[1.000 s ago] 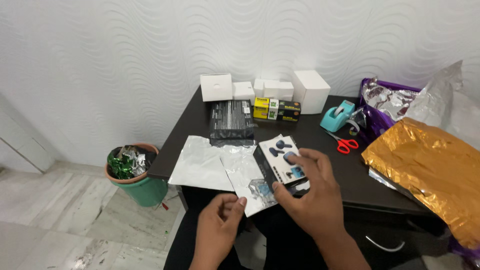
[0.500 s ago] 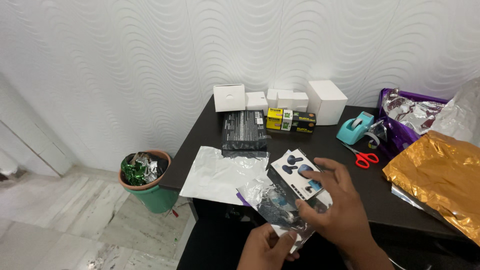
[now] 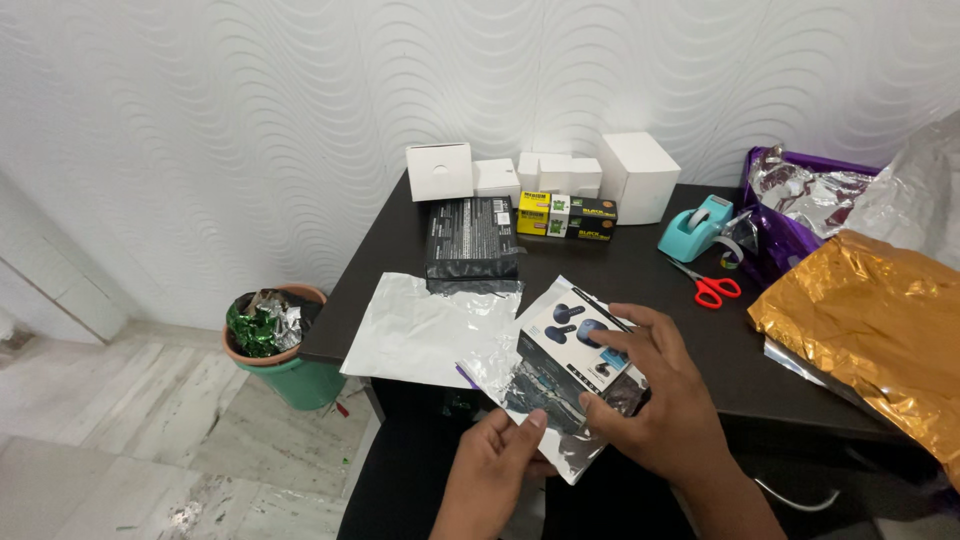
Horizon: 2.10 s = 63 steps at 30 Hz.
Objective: The person wraps a small electronics box in purple metallic paper, folds the edges, and secures the package with clear tape from a dispenser. The person then places the wrapped item on the table and begins wrapping a second item.
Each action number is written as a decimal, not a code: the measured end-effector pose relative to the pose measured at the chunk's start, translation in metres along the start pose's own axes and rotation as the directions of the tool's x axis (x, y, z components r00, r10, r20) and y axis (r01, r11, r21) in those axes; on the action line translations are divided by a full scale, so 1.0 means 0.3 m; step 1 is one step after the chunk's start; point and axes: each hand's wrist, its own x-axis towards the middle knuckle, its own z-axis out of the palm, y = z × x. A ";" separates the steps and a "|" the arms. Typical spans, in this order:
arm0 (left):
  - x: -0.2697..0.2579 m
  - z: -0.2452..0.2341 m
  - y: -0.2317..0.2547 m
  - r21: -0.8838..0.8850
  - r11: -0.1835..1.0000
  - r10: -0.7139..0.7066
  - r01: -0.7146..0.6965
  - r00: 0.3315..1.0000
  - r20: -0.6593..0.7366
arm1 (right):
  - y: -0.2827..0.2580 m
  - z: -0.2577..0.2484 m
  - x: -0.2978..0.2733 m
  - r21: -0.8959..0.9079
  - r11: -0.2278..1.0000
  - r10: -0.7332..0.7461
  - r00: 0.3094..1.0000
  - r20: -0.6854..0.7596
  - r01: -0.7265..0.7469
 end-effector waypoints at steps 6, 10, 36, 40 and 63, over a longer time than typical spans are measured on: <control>-0.002 0.004 -0.022 0.047 0.996 0.069 -0.069 0.998 0.008 | -0.024 0.014 -0.019 -0.016 0.999 -0.044 0.995 -0.091 0.042; -0.020 0.004 -0.017 0.111 0.987 0.118 -0.118 0.993 0.007 | -0.015 0.033 -0.020 -0.024 1.000 0.015 0.998 0.058 -0.014; 0.007 0.016 0.287 0.589 -0.312 0.679 -0.745 0.259 0.687 | 0.051 -0.056 -0.081 -0.027 0.980 -0.195 0.980 0.040 0.196; 0.010 0.004 0.259 0.586 -0.262 0.683 -0.767 0.281 0.674 | 0.042 -0.047 -0.172 -0.028 0.988 -0.152 0.981 -0.121 0.149; -0.008 0.037 0.279 0.570 -0.333 0.675 -0.751 0.233 0.700 | 0.032 -0.006 -0.172 0.064 0.991 0.132 0.927 -0.351 -0.117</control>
